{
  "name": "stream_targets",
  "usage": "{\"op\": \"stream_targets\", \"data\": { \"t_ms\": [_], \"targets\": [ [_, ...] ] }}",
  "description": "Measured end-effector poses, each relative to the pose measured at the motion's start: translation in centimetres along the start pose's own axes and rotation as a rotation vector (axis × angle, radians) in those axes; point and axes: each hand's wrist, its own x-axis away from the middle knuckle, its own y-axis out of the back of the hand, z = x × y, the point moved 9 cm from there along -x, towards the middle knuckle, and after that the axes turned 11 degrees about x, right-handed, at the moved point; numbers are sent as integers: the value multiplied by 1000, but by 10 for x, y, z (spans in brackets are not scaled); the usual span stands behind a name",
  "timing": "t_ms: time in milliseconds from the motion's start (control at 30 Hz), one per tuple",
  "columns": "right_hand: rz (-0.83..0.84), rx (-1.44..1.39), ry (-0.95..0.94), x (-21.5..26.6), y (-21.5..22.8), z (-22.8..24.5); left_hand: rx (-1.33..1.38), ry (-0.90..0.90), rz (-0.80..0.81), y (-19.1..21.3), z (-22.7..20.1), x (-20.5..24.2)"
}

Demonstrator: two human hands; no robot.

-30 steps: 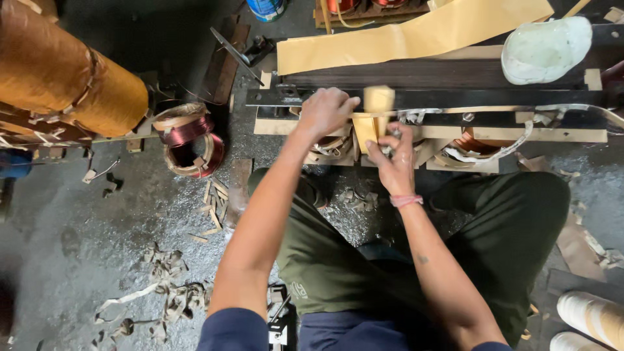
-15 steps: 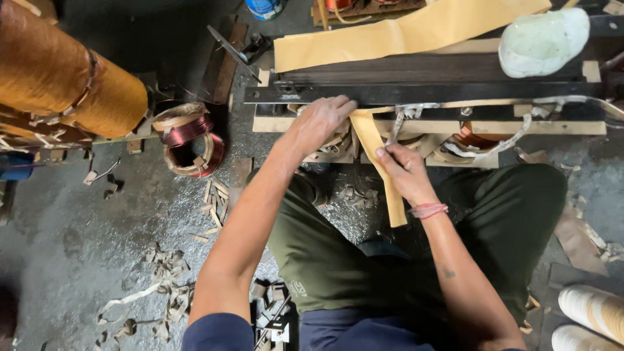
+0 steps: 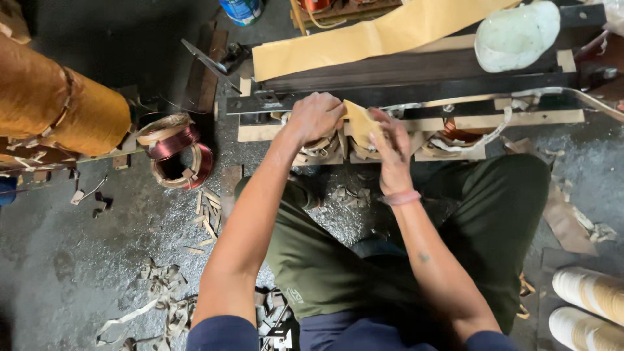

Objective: The person sits on the floor and wraps beige insulating tape around copper-wound coils mounted on a wooden jig. They tear off strips of tape, fold them, and press them around the coil ends to cover the copper windings.

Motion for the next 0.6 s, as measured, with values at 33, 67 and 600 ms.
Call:
{"op": "stream_targets", "data": {
  "t_ms": [33,67,600],
  "targets": [
    [18,-24,39,-1,-2,0,-12,6,16,-2,0,-4],
    [-11,-66,33,-7,0,-5,-14,94,78,-5,8,-9],
    [139,890,103,-21,-15,1,132,256,275,-23,29,-26]
  ]
}}
